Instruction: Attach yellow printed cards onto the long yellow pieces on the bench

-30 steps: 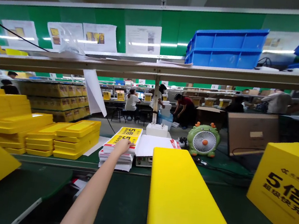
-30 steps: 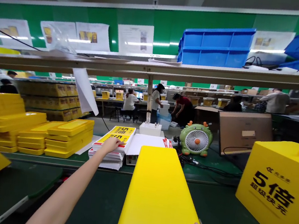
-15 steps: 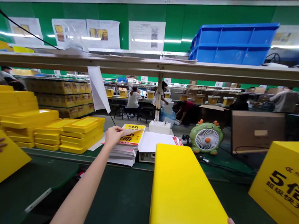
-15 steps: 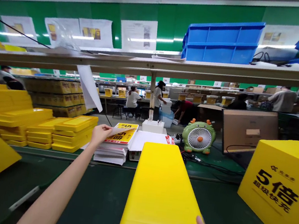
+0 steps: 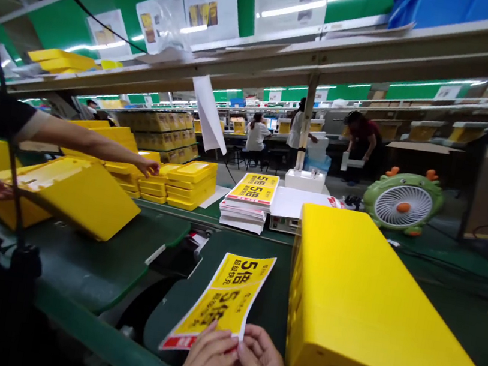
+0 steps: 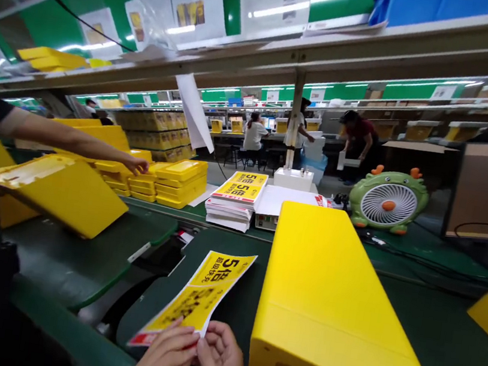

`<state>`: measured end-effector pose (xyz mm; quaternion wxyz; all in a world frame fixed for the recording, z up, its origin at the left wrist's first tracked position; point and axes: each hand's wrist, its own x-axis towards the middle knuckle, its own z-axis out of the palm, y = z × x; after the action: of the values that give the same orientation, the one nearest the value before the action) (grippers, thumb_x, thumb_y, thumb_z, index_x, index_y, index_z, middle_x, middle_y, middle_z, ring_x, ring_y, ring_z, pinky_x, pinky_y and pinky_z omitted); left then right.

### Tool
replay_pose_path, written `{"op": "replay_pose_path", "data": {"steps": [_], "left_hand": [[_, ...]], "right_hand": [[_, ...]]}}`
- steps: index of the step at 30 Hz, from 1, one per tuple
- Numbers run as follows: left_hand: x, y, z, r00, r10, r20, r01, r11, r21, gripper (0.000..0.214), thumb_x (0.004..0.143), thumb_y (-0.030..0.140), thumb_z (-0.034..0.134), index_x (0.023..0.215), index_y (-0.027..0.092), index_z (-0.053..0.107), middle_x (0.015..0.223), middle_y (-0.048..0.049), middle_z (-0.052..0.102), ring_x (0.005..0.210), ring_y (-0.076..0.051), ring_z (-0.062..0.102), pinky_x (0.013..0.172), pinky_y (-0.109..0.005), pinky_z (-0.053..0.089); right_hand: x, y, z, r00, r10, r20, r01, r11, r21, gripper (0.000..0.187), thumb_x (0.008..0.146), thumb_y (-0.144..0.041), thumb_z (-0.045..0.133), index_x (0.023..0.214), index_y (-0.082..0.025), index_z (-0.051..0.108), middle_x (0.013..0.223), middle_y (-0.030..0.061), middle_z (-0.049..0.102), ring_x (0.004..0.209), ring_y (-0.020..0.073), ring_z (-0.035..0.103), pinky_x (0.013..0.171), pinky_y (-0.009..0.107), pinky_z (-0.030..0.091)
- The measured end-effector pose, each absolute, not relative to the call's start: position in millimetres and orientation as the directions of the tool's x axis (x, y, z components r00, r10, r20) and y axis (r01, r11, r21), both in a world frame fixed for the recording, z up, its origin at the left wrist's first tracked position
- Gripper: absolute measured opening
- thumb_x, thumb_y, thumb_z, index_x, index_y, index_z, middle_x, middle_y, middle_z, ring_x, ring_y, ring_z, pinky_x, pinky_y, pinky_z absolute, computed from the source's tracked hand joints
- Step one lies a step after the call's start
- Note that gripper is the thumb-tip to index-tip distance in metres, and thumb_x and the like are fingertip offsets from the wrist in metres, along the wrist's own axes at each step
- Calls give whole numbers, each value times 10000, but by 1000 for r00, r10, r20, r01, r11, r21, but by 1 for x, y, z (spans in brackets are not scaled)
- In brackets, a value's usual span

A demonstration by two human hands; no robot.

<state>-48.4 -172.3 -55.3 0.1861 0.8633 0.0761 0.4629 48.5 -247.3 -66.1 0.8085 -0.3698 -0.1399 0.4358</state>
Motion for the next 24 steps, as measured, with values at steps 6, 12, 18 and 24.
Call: {"op": "replay_pose_path", "data": {"steps": [6, 12, 18, 24], "left_hand": [[-51, -172, -81, 637, 685, 354, 98, -527, 844, 261, 804, 298, 636, 1061, 258, 658, 1077, -61, 647, 995, -234, 612, 849, -336, 563], [-43, -167, -65, 724, 656, 211, 183, -478, 859, 182, 858, 323, 569, 929, 224, 704, 942, -34, 686, 858, -176, 645, 811, -228, 531], [-45, -164, -59, 748, 615, 248, 158, -529, 834, 157, 863, 292, 543, 824, 205, 668, 809, -20, 659, 742, -157, 622, 713, -206, 491], [-55, -76, -44, 380, 898, -221, -32, 252, 967, 127, 775, 223, 599, 781, 99, 624, 703, -64, 654, 637, -176, 618, 566, -218, 515]], "right_hand": [[49, -256, -87, 546, 812, -204, -668, 275, -691, 415, 614, -404, 826, 851, -124, 633, 718, 41, 674, 685, 105, 630, 654, 159, 494], [60, -258, -87, 559, 813, -161, -509, 182, -841, 366, 624, -425, 806, 802, -124, 697, 781, 86, 693, 762, 186, 644, 725, 252, 526], [53, -257, -88, 614, 761, -211, -521, 189, -832, 395, 561, -436, 834, 745, -118, 690, 716, 68, 677, 689, 170, 633, 668, 233, 534], [47, -254, -100, 642, 686, -343, -637, 229, -736, 486, 588, -470, 804, 872, -170, 549, 704, 4, 641, 573, 90, 567, 494, 159, 482]]}}
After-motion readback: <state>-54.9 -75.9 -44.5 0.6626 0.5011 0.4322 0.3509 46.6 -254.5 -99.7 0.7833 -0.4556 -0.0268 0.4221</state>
